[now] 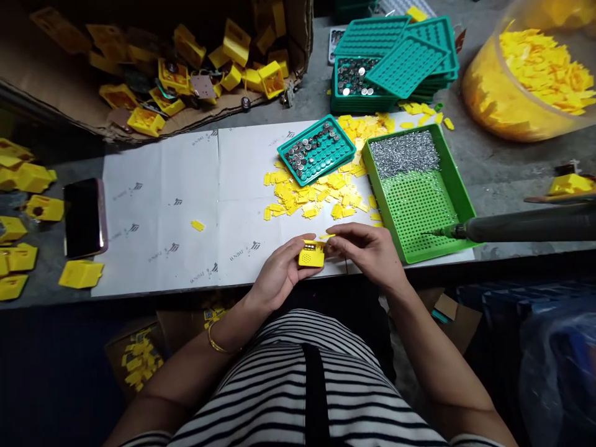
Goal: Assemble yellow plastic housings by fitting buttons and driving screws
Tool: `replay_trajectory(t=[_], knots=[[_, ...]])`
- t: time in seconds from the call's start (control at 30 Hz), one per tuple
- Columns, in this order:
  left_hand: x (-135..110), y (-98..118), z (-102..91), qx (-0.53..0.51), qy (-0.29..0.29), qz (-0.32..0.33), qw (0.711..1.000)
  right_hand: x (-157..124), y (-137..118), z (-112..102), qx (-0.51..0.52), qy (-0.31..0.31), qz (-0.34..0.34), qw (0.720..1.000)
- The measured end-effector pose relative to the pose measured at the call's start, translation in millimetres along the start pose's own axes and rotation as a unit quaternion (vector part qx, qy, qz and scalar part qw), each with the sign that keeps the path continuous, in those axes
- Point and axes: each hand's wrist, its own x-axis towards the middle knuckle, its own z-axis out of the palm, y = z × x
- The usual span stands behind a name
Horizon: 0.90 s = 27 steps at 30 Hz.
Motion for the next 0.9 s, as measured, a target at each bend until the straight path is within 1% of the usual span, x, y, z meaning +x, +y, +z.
replay_trajectory(t=[0.03,0.1,0.2,0.3,0.37,0.43,0.53,0.7,0.9], knots=[[1,-1,0.9,-0.004,0.000,0.004,1.000,-3,0,2,0.029,-0.009,0.012,0.999],[3,-3,2.9,-0.015,-0.003,0.005,1.000,-7,1,5,0.057,-0.012,0.023,0.998],[5,-5,6.3,-0.029,-0.005,0.009,1.000,-10,6,10,0.088,0.011,0.027,0.996],[4,-8,9.9,-0.037,-0.010,0.027,0.999,-12,8,13,0.109,0.036,0.020,0.993],[3,-10,12.7,-0.043,-0.011,0.044,0.998,-13,7,15,0.076,0.060,0.000,0.995],[2,-12,15.7,-0.049,-0.009,0.060,0.997,-13,6,17,0.022,0.089,-0.026,0.995],[1,-15,19.4,-0.054,-0.003,0.075,0.996,-13,5,19,-0.024,0.110,-0.041,0.993],[2,-16,20.8,-0.063,-0.011,0.080,0.995,-10,5,22,-0.015,0.090,-0.020,0.996],[2,-18,19.3,-0.048,-0.011,0.082,0.995,-7,8,20,-0.083,0.085,-0.027,0.993]])
